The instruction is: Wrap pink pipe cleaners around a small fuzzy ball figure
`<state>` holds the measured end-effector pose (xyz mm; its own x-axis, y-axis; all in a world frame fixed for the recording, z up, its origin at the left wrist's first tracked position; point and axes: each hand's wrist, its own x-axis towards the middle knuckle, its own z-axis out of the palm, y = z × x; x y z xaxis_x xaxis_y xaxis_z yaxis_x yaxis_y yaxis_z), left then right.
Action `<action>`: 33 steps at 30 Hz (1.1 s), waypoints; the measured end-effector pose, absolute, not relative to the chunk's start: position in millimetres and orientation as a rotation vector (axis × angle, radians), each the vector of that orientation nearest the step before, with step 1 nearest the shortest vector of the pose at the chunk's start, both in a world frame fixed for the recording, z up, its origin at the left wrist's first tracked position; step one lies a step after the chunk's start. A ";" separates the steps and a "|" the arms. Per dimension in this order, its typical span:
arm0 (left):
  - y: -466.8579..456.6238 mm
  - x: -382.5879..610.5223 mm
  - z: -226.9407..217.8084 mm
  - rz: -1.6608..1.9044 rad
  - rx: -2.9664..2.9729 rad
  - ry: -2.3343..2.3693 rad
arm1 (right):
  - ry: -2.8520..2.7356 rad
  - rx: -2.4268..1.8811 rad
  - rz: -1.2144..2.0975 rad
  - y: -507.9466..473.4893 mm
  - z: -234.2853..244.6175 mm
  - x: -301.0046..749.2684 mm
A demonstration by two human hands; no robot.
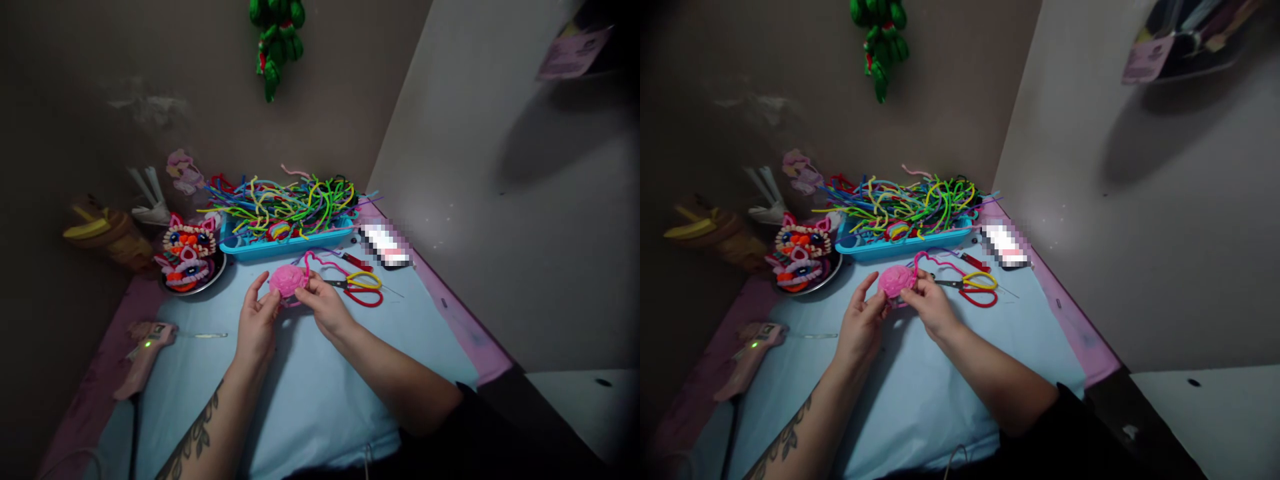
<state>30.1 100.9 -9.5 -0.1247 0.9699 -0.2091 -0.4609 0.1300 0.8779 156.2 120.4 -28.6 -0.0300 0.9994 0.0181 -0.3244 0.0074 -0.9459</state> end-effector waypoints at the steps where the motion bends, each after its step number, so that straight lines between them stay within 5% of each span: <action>1: 101.2 29.5 -9.0 1.386 0.651 1.059 | -0.991 -0.932 1.368 120.6 -28.6 156.6; 17: 104.6 25.1 -10.9 1.320 0.705 1.094 | -0.892 -0.949 1.363 122.2 -29.8 156.3; 25: 110.5 11.9 -14.6 1.501 0.738 1.349 | -0.318 -0.806 1.663 139.9 -39.0 173.8; 33: 104.4 31.0 -21.2 1.173 0.646 1.144 | -0.343 -0.646 1.753 139.3 -37.4 172.0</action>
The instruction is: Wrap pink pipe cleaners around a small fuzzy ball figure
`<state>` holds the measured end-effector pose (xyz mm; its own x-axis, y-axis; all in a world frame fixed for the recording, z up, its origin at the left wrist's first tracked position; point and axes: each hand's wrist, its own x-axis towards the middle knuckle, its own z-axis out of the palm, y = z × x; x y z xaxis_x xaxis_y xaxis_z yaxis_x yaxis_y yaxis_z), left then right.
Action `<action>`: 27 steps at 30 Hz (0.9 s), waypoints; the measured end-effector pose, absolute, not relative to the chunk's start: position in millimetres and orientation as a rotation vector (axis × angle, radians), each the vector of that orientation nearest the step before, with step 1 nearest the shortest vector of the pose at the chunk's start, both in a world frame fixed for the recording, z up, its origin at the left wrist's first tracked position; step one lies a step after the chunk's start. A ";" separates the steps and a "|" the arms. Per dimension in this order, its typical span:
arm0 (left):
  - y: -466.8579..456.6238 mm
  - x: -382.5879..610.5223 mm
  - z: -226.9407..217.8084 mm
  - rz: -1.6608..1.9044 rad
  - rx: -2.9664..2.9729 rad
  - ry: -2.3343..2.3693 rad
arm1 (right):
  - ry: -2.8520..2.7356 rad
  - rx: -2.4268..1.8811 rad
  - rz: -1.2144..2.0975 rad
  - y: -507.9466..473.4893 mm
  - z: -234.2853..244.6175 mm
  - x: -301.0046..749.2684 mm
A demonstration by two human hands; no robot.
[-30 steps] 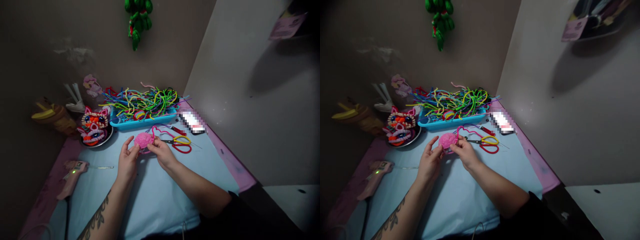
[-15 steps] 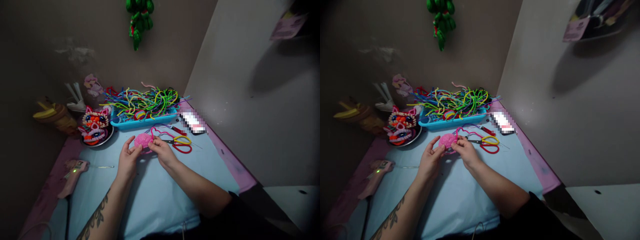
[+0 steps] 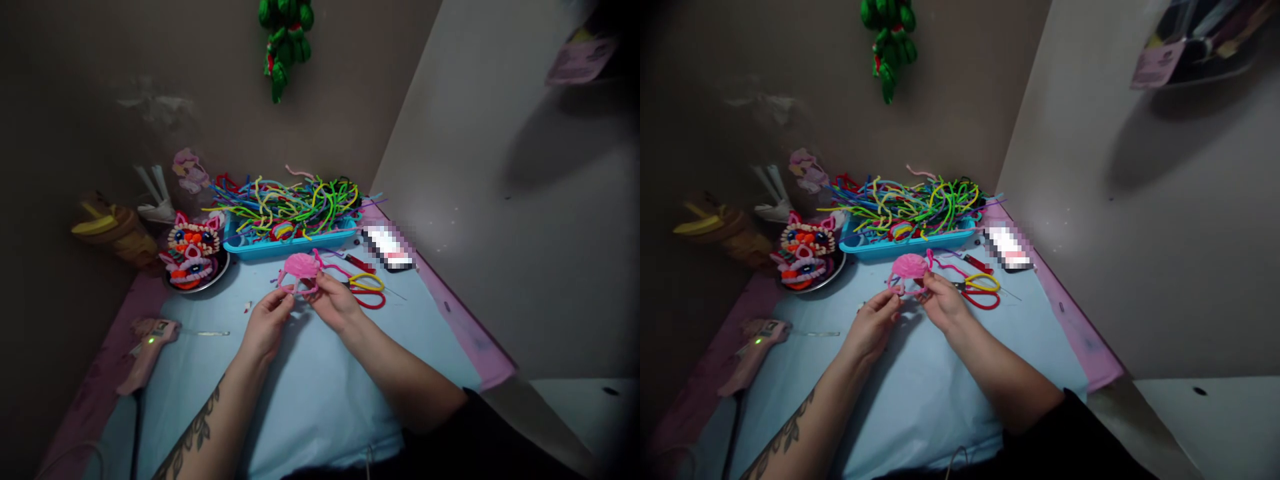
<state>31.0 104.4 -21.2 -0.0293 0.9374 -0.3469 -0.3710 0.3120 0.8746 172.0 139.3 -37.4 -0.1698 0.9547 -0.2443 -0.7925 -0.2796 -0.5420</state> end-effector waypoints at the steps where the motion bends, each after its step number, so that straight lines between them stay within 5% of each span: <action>1: 103.9 32.6 -21.6 1.188 0.631 1.130 | -0.361 -0.631 1.763 138.4 -38.0 170.3; 27: 97.3 34.0 -15.8 1.389 0.711 1.172 | -0.502 -0.838 1.509 132.0 -40.4 158.3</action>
